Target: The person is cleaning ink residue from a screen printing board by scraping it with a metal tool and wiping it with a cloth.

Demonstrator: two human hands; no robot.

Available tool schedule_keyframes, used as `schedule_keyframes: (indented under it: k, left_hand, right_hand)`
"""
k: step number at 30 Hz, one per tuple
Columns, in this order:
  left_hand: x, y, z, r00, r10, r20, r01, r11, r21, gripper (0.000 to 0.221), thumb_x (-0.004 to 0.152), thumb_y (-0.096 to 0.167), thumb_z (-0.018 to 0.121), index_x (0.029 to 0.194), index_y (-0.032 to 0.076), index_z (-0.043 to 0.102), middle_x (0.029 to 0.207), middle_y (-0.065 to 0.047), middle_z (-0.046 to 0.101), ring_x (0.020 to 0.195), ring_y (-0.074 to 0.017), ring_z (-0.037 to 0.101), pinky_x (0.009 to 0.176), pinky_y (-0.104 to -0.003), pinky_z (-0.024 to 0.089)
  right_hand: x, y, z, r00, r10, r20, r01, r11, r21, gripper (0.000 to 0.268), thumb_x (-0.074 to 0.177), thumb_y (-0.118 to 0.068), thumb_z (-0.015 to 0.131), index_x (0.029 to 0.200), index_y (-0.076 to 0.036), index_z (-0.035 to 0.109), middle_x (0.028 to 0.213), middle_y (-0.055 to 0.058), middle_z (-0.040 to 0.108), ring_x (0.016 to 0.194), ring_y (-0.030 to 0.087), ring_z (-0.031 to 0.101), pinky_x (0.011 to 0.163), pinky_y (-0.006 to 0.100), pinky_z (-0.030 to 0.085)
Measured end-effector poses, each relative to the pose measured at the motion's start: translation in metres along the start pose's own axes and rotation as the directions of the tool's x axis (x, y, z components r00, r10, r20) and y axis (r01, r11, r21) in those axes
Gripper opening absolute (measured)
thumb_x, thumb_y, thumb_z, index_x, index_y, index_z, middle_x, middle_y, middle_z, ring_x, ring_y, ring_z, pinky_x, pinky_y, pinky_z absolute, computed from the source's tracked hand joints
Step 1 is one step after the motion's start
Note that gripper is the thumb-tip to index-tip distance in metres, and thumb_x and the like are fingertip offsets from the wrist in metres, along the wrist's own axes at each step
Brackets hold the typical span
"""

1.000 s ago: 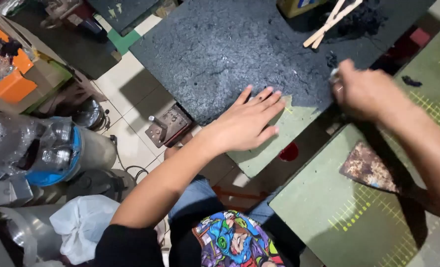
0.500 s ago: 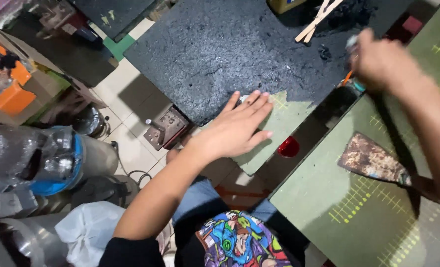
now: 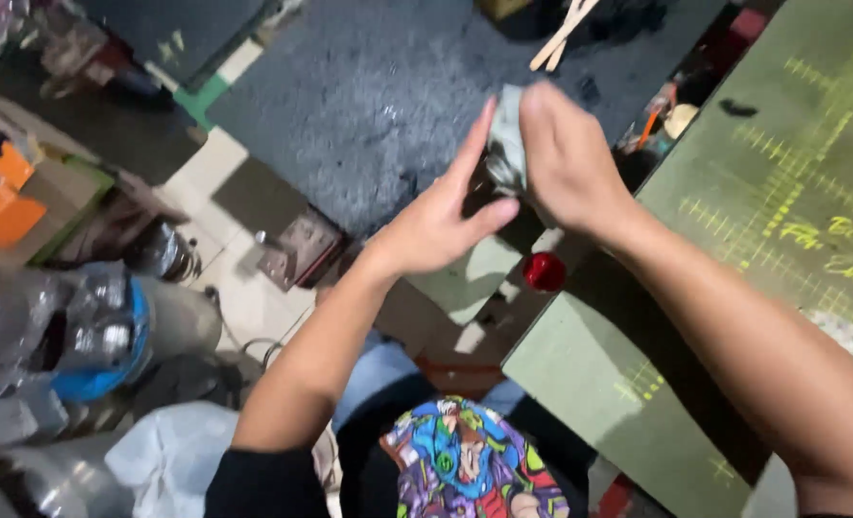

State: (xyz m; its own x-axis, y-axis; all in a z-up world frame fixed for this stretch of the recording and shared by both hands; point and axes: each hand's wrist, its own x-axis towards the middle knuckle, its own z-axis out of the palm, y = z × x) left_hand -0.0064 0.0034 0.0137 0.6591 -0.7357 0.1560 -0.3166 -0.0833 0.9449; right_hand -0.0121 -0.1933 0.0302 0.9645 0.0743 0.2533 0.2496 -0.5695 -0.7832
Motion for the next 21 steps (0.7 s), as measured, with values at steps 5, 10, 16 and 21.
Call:
schedule_keyframes:
  k: [5, 10, 16, 21]
  left_hand:
    - [0.034, -0.019, -0.003, 0.753, 0.003, -0.658, -0.087, 0.992, -0.096, 0.054, 0.108, 0.039, 0.051, 0.153, 0.017, 0.032, 0.157, -0.009, 0.036, 0.146, -0.0234, 0.039, 0.122, -0.040, 0.034]
    - [0.030, -0.019, -0.046, 0.523, -0.013, -0.852, -0.078, 0.995, -0.063, 0.022, 0.106, 0.023, 0.050, 0.117, 0.010, 0.063, 0.102, -0.002, 0.070, 0.091, -0.0134, 0.066, 0.083, -0.029, 0.052]
    - [0.046, 0.047, -0.055, 0.528, -0.165, -0.833, -0.133, 0.953, -0.273, 0.042, 0.094, 0.055, 0.045, 0.074, 0.018, 0.050, 0.056, 0.006, 0.042, 0.043, -0.0083, 0.041, 0.040, -0.027, 0.032]
    - [0.078, 0.070, -0.060, 0.565, -0.113, -0.818, -0.534, 0.705, -0.466, 0.054, 0.089, 0.060, 0.037, 0.057, 0.017, 0.038, 0.045, 0.001, 0.030, 0.036, -0.0108, 0.028, 0.034, -0.029, 0.020]
  right_hand:
    - [0.031, -0.045, 0.015, 0.840, 0.088, 0.535, -0.507, 0.474, 0.720, 0.108, 0.068, -0.082, 0.024, 0.151, -0.014, 0.031, 0.142, 0.007, 0.035, 0.128, 0.022, 0.032, 0.100, 0.041, 0.024]
    - [0.031, -0.053, -0.004, 0.799, -0.147, 0.584, -0.502, 0.372, 0.781, 0.126, 0.064, -0.091, 0.036, 0.162, -0.014, 0.021, 0.167, 0.021, 0.027, 0.154, 0.034, 0.032, 0.122, 0.047, 0.028]
    - [0.026, -0.040, 0.022, 0.893, 0.194, 0.407, -0.411, 0.721, 0.558, 0.102, 0.079, -0.076, 0.016, 0.149, -0.007, 0.044, 0.159, 0.022, 0.046, 0.150, 0.037, 0.042, 0.119, 0.049, 0.034]
    - [0.024, -0.017, 0.038, 0.826, -0.038, 0.562, -0.034, 0.993, 0.117, 0.021, 0.097, -0.020, 0.051, 0.097, -0.018, 0.072, 0.097, -0.004, 0.075, 0.090, 0.011, 0.067, 0.085, 0.030, 0.049]
